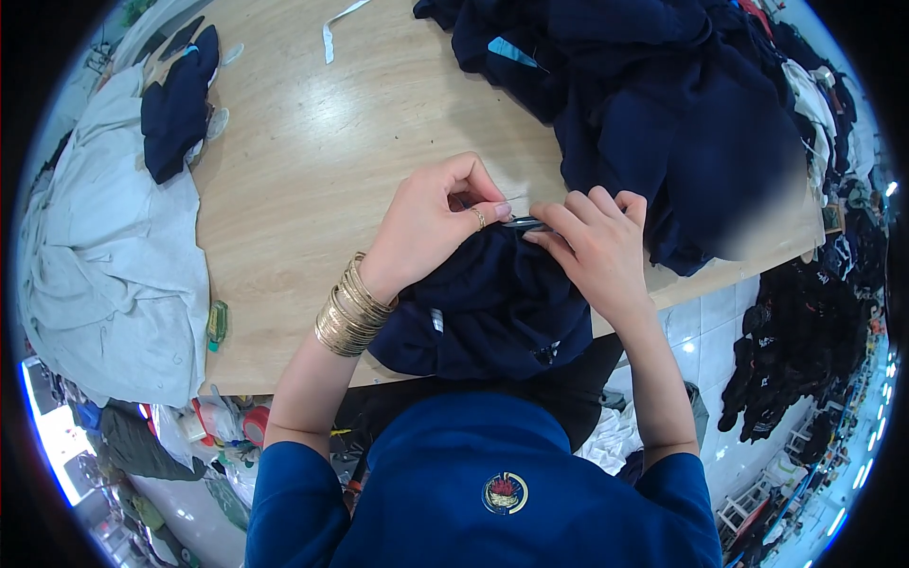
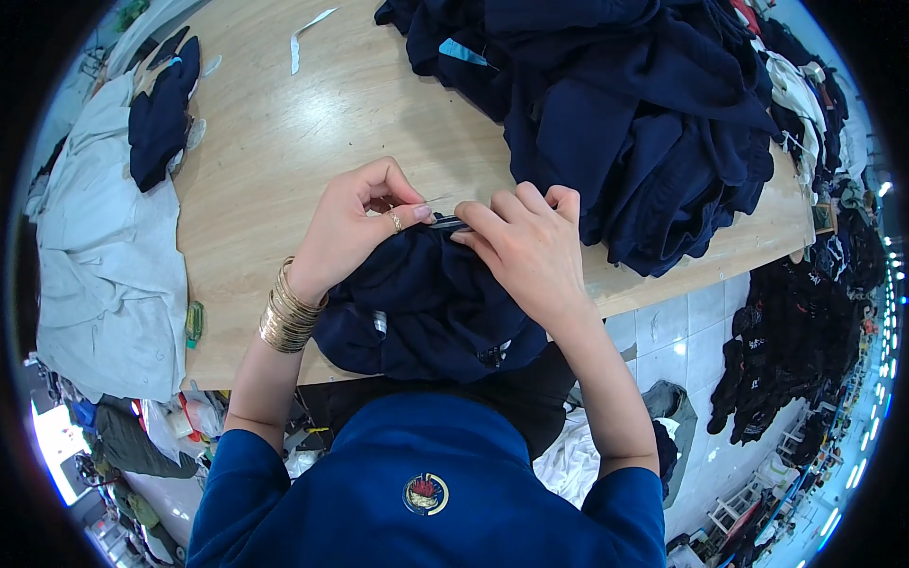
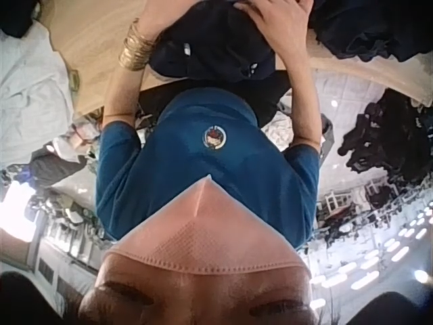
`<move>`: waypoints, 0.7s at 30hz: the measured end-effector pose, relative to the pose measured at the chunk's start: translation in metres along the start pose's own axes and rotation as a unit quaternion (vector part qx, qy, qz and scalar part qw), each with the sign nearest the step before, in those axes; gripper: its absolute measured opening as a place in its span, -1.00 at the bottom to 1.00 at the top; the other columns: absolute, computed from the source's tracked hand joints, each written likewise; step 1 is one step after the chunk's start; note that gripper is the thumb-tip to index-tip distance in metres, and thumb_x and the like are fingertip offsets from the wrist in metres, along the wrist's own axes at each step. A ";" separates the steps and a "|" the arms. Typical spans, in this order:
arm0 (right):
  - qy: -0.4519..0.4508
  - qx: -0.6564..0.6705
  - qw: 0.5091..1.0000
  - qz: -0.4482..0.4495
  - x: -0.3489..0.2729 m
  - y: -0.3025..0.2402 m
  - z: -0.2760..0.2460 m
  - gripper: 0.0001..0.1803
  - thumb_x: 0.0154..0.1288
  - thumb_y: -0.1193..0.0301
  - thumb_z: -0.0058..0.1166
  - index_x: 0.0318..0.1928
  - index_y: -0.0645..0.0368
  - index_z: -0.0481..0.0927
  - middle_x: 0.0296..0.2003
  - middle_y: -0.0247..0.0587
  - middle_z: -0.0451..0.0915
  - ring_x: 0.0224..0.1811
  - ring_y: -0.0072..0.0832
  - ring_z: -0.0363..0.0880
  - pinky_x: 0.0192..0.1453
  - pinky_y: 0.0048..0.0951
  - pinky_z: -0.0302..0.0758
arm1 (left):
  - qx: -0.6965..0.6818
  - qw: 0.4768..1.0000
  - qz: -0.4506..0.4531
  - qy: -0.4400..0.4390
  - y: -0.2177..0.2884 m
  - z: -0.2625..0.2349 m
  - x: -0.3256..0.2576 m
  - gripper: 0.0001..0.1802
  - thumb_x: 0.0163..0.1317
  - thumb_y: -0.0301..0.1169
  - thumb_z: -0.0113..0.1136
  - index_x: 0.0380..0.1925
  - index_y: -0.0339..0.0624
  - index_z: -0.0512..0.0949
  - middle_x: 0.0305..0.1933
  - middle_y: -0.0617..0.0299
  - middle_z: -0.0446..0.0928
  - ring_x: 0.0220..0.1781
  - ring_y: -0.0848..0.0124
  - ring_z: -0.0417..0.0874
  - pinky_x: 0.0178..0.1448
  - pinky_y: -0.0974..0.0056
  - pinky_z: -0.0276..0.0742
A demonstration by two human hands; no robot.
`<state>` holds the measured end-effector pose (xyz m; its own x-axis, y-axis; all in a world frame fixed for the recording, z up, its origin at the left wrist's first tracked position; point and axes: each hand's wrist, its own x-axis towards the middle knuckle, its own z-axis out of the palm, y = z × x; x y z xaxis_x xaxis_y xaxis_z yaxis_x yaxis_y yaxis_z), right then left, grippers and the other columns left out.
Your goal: Trimming excess threads from blue garments using a thread nipper in a textile factory.
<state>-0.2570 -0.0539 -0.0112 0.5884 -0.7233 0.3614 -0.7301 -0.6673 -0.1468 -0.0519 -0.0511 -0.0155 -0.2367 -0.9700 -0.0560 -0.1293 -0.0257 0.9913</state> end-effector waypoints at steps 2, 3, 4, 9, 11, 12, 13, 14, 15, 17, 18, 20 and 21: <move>-0.002 -0.004 1.000 -0.001 0.001 0.001 0.000 -0.83 0.10 0.22 0.17 -0.32 -0.07 0.54 -0.54 -0.44 0.36 -0.35 -0.50 0.35 -0.12 -0.35 0.13 | -0.025 1.000 -0.005 -0.006 -0.002 -0.001 0.000 -0.88 0.13 -0.56 0.21 -0.45 -0.28 0.44 -0.41 0.21 0.59 -0.32 0.54 0.60 -0.20 0.45 0.49; -0.003 -0.008 1.000 -0.003 0.001 0.001 0.000 -0.83 0.09 0.22 0.18 -0.32 -0.07 0.54 -0.53 -0.44 0.36 -0.34 -0.51 0.35 -0.12 -0.35 0.13 | -0.049 0.999 -0.010 -0.011 -0.004 -0.001 0.000 -0.87 0.14 -0.55 0.22 -0.45 -0.24 0.43 -0.39 0.22 0.60 -0.31 0.56 0.59 -0.20 0.48 0.47; -0.004 -0.006 1.000 -0.005 0.002 0.000 0.001 -0.83 0.09 0.22 0.18 -0.32 -0.07 0.54 -0.53 -0.44 0.36 -0.34 -0.51 0.35 -0.12 -0.35 0.13 | -0.049 0.999 -0.012 -0.008 -0.006 -0.002 0.000 -0.87 0.14 -0.55 0.22 -0.45 -0.24 0.43 -0.39 0.22 0.60 -0.31 0.56 0.59 -0.20 0.48 0.47; -0.008 -0.013 1.000 -0.005 0.005 0.000 0.000 -0.84 0.10 0.22 0.17 -0.33 -0.06 0.54 -0.52 -0.43 0.38 -0.33 -0.50 0.36 -0.12 -0.38 0.14 | -0.138 0.990 0.000 0.003 0.001 -0.011 -0.010 -0.87 0.13 -0.55 0.23 -0.44 -0.24 0.44 -0.35 0.19 0.58 -0.30 0.53 0.60 -0.19 0.46 0.50; -0.016 -0.005 1.000 -0.009 0.002 0.006 -0.005 -0.80 0.06 0.24 0.21 -0.31 -0.02 0.55 -0.49 -0.42 0.43 -0.32 -0.49 0.40 -0.12 -0.39 0.16 | -0.117 0.993 -0.030 0.012 0.017 -0.036 -0.037 -0.87 0.12 -0.54 0.24 -0.44 -0.25 0.44 -0.38 0.20 0.58 -0.32 0.53 0.61 -0.21 0.47 0.51; -0.015 0.004 1.000 0.027 -0.005 0.012 -0.009 -0.76 0.04 0.26 0.23 -0.28 0.01 0.55 -0.47 -0.41 0.46 -0.32 -0.48 0.42 -0.12 -0.40 0.17 | -0.099 0.994 -0.054 0.004 0.023 -0.053 -0.053 -0.86 0.10 -0.53 0.26 -0.45 -0.26 0.45 -0.41 0.21 0.58 -0.33 0.53 0.62 -0.24 0.48 0.52; -0.012 0.014 0.998 0.061 -0.012 0.016 -0.015 -0.73 0.02 0.28 0.26 -0.24 0.04 0.56 -0.45 -0.39 0.48 -0.32 -0.47 0.43 -0.12 -0.40 0.18 | -0.049 0.993 -0.105 -0.026 0.029 -0.075 -0.076 -0.86 0.11 -0.51 0.26 -0.46 -0.25 0.46 -0.41 0.21 0.59 -0.35 0.54 0.62 -0.28 0.47 0.51; -0.016 0.024 0.996 0.086 -0.018 0.019 -0.017 -0.69 0.01 0.30 0.28 -0.21 0.06 0.56 -0.42 -0.39 0.50 -0.32 -0.46 0.44 -0.12 -0.41 0.19 | 0.001 0.986 -0.158 -0.053 0.030 -0.098 -0.102 -0.86 0.11 -0.48 0.27 -0.47 -0.23 0.47 -0.41 0.21 0.59 -0.36 0.54 0.62 -0.32 0.47 0.50; -0.017 0.028 0.993 0.113 -0.024 0.022 -0.027 -0.66 -0.01 0.32 0.30 -0.18 0.09 0.56 -0.40 -0.38 0.52 -0.32 -0.46 0.45 -0.12 -0.42 0.20 | 0.012 0.956 -0.270 -0.112 0.036 -0.116 -0.126 -0.88 0.13 -0.47 0.25 -0.46 -0.25 0.49 -0.41 0.18 0.60 -0.38 0.55 0.62 -0.36 0.45 0.48; -0.005 0.035 0.982 0.188 -0.045 0.033 -0.029 -0.62 0.03 0.32 0.29 -0.10 0.09 0.56 -0.35 -0.33 0.54 -0.35 -0.48 0.45 -0.12 -0.44 0.22 | 0.150 0.881 -0.410 -0.183 0.032 -0.139 -0.169 -0.89 0.15 -0.44 0.22 -0.40 -0.26 0.55 -0.42 0.14 0.60 -0.39 0.52 0.63 -0.36 0.40 0.47; 0.002 0.065 0.974 0.219 -0.047 0.033 -0.024 -0.62 0.05 0.32 0.29 -0.09 0.09 0.56 -0.33 -0.31 0.55 -0.34 -0.46 0.46 -0.12 -0.45 0.27 | 0.277 0.831 -0.442 -0.192 0.025 -0.139 -0.185 -0.88 0.15 -0.43 0.20 -0.36 -0.26 0.59 -0.42 0.13 0.61 -0.37 0.49 0.63 -0.33 0.36 0.48; 0.014 0.135 0.959 0.250 -0.047 0.025 -0.019 -0.62 0.06 0.31 0.29 -0.07 0.08 0.56 -0.29 -0.27 0.56 -0.30 -0.42 0.48 -0.13 -0.44 0.37 | 0.429 0.843 -0.312 -0.089 0.006 -0.128 -0.203 -0.85 0.14 -0.41 0.21 -0.31 -0.23 0.60 -0.40 0.15 0.61 -0.33 0.44 0.63 -0.25 0.35 0.48; 0.021 0.183 0.951 0.250 -0.042 0.016 -0.016 -0.61 0.07 0.31 0.29 -0.07 0.07 0.56 -0.27 -0.26 0.57 -0.28 -0.41 0.49 -0.14 -0.44 0.41 | 0.560 0.812 -0.164 0.017 0.001 -0.123 -0.207 -0.81 0.13 -0.39 0.21 -0.26 -0.21 0.62 -0.39 0.16 0.60 -0.29 0.39 0.63 -0.17 0.33 0.48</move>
<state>-0.2988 -0.0316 -0.0141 0.1808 -0.9636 0.1969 -0.7401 -0.2651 -0.6181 0.1154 0.1195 0.0121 0.0122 -0.9621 -0.2725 -0.9793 -0.0666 0.1912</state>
